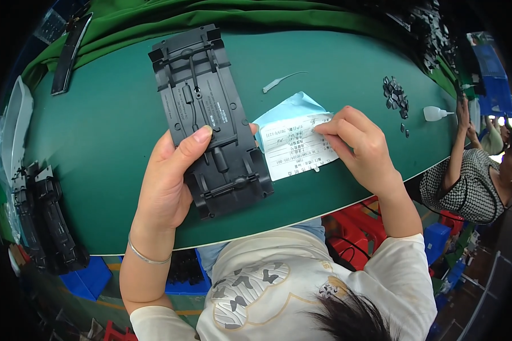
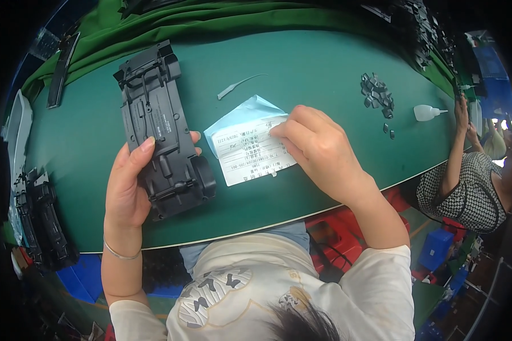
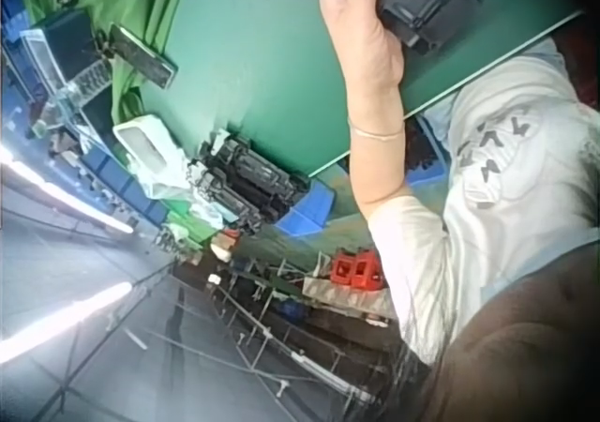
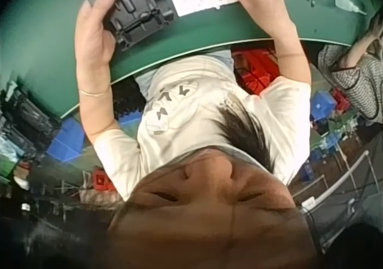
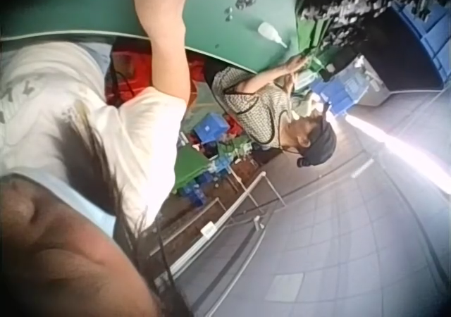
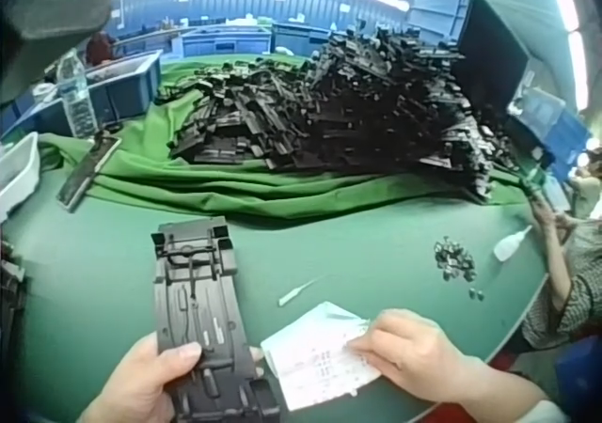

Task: The worker is assembling the plastic chassis and internal components of a toy car model on a production line.

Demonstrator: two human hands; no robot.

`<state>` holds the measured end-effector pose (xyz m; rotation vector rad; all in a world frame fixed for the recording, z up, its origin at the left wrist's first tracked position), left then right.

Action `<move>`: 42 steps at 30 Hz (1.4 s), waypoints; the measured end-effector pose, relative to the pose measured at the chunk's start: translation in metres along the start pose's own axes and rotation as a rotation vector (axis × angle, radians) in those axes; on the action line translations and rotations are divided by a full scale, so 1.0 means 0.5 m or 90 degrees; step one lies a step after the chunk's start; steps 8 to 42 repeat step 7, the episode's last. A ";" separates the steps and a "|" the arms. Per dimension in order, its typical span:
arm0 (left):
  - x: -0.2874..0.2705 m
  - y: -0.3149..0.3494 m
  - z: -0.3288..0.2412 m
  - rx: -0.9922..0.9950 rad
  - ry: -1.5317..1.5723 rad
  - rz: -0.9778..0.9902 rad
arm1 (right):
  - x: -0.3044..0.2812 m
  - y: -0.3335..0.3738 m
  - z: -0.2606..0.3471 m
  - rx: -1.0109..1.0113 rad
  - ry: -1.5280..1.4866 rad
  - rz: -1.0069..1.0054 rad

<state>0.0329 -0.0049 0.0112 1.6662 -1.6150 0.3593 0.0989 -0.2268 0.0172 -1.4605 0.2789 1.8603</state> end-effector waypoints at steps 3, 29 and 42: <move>-0.001 0.000 -0.001 0.002 -0.002 0.001 | -0.001 0.002 -0.002 0.005 0.000 0.004; -0.002 0.001 0.000 0.002 -0.003 -0.001 | 0.000 0.013 -0.005 0.120 -0.089 0.001; -0.002 0.001 0.000 0.002 -0.003 -0.001 | 0.000 0.013 -0.005 0.120 -0.089 0.001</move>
Point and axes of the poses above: each hand's wrist, its own y-axis away from the middle knuckle, its own x-axis out of the palm, z = x × y, the point moved 1 cm from there along -y, towards the middle knuckle, and after that the axes turned 8 degrees about y, right-handed, at the moved point
